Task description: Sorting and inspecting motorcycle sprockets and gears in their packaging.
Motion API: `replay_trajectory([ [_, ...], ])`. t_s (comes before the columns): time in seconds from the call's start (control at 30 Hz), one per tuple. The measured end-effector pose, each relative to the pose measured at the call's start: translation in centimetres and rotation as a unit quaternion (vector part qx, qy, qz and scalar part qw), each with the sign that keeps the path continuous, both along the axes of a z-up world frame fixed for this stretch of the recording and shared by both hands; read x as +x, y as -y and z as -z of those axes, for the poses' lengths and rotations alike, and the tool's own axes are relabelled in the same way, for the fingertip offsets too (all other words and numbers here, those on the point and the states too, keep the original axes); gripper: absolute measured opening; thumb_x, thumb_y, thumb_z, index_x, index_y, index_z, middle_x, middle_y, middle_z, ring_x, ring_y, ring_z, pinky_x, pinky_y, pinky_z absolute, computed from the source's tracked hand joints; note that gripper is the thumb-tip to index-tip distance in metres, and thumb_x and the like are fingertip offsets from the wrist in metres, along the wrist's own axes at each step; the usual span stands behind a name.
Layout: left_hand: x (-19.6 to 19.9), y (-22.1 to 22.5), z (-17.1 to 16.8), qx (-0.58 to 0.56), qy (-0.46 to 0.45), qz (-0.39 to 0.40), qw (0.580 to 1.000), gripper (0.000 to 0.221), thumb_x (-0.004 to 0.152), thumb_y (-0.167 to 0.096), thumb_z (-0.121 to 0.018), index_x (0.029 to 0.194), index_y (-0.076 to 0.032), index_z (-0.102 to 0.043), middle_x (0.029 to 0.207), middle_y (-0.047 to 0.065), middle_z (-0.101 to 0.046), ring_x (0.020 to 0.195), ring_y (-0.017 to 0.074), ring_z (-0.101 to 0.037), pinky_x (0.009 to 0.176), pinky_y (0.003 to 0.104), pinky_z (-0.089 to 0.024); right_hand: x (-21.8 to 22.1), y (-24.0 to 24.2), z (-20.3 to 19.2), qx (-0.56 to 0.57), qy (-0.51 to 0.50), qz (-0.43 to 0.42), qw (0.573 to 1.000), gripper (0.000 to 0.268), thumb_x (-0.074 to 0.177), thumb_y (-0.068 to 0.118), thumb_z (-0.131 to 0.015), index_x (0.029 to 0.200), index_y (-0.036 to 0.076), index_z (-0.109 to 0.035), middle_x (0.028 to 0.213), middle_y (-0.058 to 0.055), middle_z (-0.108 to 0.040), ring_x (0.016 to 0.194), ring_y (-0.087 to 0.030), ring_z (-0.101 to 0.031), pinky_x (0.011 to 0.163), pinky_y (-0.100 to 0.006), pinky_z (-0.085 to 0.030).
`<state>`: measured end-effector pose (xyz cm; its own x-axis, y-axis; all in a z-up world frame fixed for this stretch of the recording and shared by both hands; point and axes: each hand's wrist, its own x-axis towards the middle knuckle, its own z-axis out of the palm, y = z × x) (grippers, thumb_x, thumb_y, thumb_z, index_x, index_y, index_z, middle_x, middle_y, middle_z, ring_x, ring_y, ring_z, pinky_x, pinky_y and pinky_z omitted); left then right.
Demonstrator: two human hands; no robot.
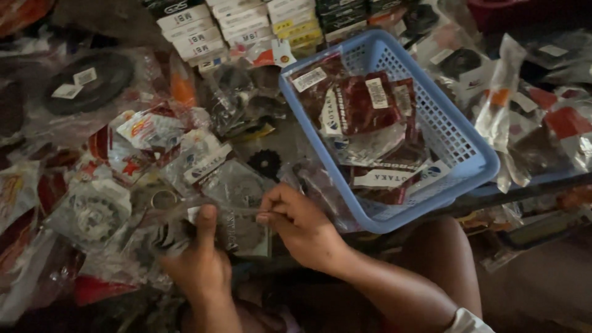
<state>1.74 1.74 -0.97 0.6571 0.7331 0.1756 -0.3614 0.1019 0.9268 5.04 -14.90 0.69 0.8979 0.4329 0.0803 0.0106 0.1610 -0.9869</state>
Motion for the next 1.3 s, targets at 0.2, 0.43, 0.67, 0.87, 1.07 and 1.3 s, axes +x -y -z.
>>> replay_trajectory([
  [0.2, -0.6, 0.8, -0.9, 0.329, 0.01, -0.123, 0.936, 0.036, 0.094, -0.015, -0.081, 0.115, -0.004, -0.055, 0.113, 0.008, -0.059, 0.103, 0.0244, -0.055, 0.103, 0.039, -0.047, 0.2, -0.6, 2.2, -0.033, 0.032, 0.009, 0.999, 0.006, 0.098, 0.003, -0.064, 0.103, 0.006, -0.062, 0.081, 0.0, -0.056, 0.067, -0.008, -0.046, 0.06, -0.024, -0.039],
  [0.43, 0.2, 3.1, -1.4, 0.688, 0.057, -0.12, 0.713, 0.044, 0.113, -0.018, -0.033, 0.13, -0.01, -0.072, 0.139, 0.012, -0.069, 0.134, 0.0315, -0.062, 0.119, 0.054, -0.039, 0.0, -0.1, 0.7, -0.114, 0.104, 0.077, 0.985, 0.018, 0.103, -0.001, -0.056, 0.115, -0.001, -0.069, 0.094, -0.016, -0.08, 0.089, -0.025, -0.076, 0.085, -0.029, -0.059],
  [0.67, -1.1, 2.7, 1.2, 0.614, 0.12, 0.04, 0.779, 0.034, 0.098, -0.013, -0.057, 0.128, -0.002, -0.069, 0.136, 0.018, -0.068, 0.13, 0.0325, -0.068, 0.116, 0.047, -0.053, 0.4, -0.1, 1.7, 0.003, 0.082, 0.099, 0.992, 0.012, 0.108, 0.005, -0.051, 0.119, 0.004, -0.047, 0.081, 0.001, -0.05, 0.063, -0.005, -0.04, 0.057, -0.022, -0.035],
  [0.87, -1.6, 3.3, -2.5, 0.537, -0.017, 0.055, 0.842, 0.053, 0.103, -0.015, -0.06, 0.15, 0.002, -0.044, 0.16, 0.026, -0.046, 0.154, 0.0482, -0.042, 0.121, 0.055, -0.043, 0.2, -0.1, 2.1, 0.066, 0.086, 0.066, 0.992, 0.015, 0.107, 0.004, -0.053, 0.119, 0.004, -0.043, 0.09, 0.0, -0.046, 0.071, -0.005, -0.04, 0.064, -0.022, -0.035],
  [1.07, -1.9, 3.4, -1.4, 0.652, -0.034, 0.082, 0.753, 0.064, 0.097, -0.018, -0.053, 0.158, -0.004, -0.04, 0.168, 0.016, -0.034, 0.16, 0.0347, -0.03, 0.136, 0.055, -0.025, 0.0, 0.4, 1.5, 0.021, 0.123, 0.055, 0.991, 0.013, 0.109, 0.014, -0.05, 0.114, 0.003, -0.048, 0.086, 0.001, -0.043, 0.072, -0.006, -0.036, 0.068, -0.024, -0.037],
  [1.3, -1.6, 2.7, 0.2, 0.566, 0.045, 0.074, 0.819, 0.063, 0.087, 0.003, -0.064, 0.148, -0.001, -0.047, 0.156, 0.022, -0.051, 0.149, 0.0423, -0.05, 0.125, 0.052, -0.044, 0.1, 0.5, -0.1, 0.012, 0.105, -0.017, 0.994, 0.009, 0.103, 0.005, -0.047, 0.11, 0.008, -0.051, 0.095, 0.001, -0.047, 0.084, -0.01, -0.039, 0.08, -0.025, -0.035],
])
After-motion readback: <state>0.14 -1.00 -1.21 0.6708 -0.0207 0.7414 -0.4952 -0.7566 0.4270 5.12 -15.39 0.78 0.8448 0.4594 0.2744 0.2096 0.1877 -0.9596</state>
